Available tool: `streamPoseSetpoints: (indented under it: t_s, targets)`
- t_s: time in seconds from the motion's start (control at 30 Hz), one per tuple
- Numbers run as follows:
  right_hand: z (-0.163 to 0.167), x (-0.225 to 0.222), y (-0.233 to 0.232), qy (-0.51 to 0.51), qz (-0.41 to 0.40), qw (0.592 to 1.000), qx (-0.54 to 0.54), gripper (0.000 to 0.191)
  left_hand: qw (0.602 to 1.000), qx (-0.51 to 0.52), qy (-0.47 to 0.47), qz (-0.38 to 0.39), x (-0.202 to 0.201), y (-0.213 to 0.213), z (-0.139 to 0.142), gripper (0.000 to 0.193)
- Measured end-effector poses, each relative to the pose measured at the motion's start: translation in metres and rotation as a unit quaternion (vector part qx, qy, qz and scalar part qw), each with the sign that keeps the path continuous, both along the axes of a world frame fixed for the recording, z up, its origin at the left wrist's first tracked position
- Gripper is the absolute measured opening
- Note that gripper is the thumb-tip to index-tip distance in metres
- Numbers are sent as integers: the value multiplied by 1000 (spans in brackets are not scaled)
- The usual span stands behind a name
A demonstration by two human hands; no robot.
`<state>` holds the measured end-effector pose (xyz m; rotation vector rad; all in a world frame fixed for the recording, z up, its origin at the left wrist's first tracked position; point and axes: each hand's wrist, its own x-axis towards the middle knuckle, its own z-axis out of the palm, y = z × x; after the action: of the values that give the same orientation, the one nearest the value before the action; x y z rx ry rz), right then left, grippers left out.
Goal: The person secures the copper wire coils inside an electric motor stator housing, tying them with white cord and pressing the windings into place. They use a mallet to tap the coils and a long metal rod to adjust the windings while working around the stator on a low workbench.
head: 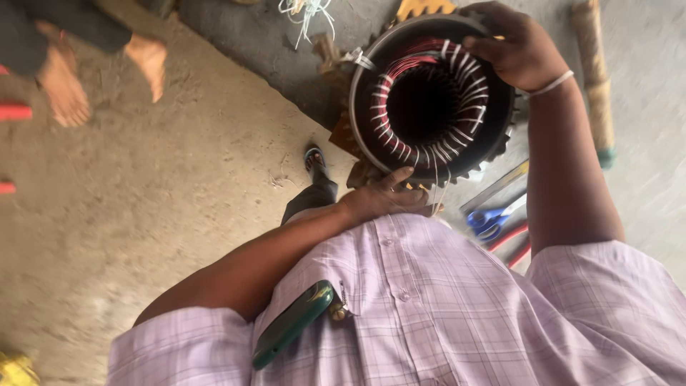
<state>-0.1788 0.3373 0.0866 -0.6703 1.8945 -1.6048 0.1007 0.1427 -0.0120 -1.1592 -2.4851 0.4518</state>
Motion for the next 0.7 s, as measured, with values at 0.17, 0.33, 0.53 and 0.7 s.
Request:
streamPoseSetpoints:
  t_s: [0.17, 0.33, 0.53, 0.7]
  targets:
    - [-19, 75, 23, 43, -165, 985, -14, 35, 976, -35, -20, -214, -19, -84, 2, 47]
    - [-26, 138, 13, 154, -344, 923, 75, 31, 933, 28, -92, -347, -47, -130, 27, 53]
    - [20, 255, -43, 350, -345, 840, 230, 26, 923, 75, -141, -350, -25, -122, 81, 31]
    - [39, 308, -81, 421, -212, 843, 260, 23, 917, 72, -311, -240, -9, -100, 161, 17]
